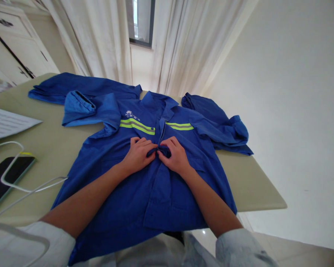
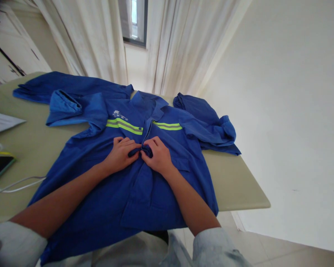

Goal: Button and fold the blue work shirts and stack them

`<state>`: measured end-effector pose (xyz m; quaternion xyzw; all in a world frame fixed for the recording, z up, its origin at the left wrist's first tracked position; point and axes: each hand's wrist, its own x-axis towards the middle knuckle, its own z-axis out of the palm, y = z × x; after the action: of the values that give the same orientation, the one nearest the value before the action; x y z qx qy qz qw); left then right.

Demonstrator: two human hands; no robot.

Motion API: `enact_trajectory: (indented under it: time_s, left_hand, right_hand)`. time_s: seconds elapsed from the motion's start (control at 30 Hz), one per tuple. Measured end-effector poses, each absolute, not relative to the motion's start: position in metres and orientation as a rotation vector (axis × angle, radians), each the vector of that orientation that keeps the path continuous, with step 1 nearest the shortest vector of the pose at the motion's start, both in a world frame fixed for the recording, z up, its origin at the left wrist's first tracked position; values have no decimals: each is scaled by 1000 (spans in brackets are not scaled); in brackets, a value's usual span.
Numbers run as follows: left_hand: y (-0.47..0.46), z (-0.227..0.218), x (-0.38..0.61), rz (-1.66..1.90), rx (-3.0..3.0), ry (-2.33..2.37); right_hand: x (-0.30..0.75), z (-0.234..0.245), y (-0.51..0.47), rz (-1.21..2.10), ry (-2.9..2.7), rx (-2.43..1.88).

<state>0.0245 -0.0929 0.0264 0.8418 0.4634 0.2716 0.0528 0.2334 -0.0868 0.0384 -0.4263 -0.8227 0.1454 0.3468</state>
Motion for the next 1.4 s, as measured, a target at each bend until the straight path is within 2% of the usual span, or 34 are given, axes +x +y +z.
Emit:
enact_trajectory:
  time_s: [0.23,0.47,0.63,0.9,1.07,1.27,1.4]
  left_hand:
    - [-95,26,27,881,2567,1500]
    - [-94,27,25,896,2644,1430]
    - [-92,29,22,833,2732,1307]
    - [-92,26,24,825,2606,1477]
    - [-90,26,22,746,2634,1376]
    - [-90,22,22,826,2549,1305]
    - [-88,21,21,829,2527,1269]
  right_hand:
    - [219,37,-95,106,-2220,-1310]
    - [215,34,-95,56,-2242,-1393]
    - [212,35,-93,251,-2161,-1444]
    - [216,30,-83,424,-2041,-1339]
    - [225,26,-77,531,-2017,-1273]
    - [241,22,-65,1126,-1937,-1126]
    - [239,21,-67,933,-1999,-1065]
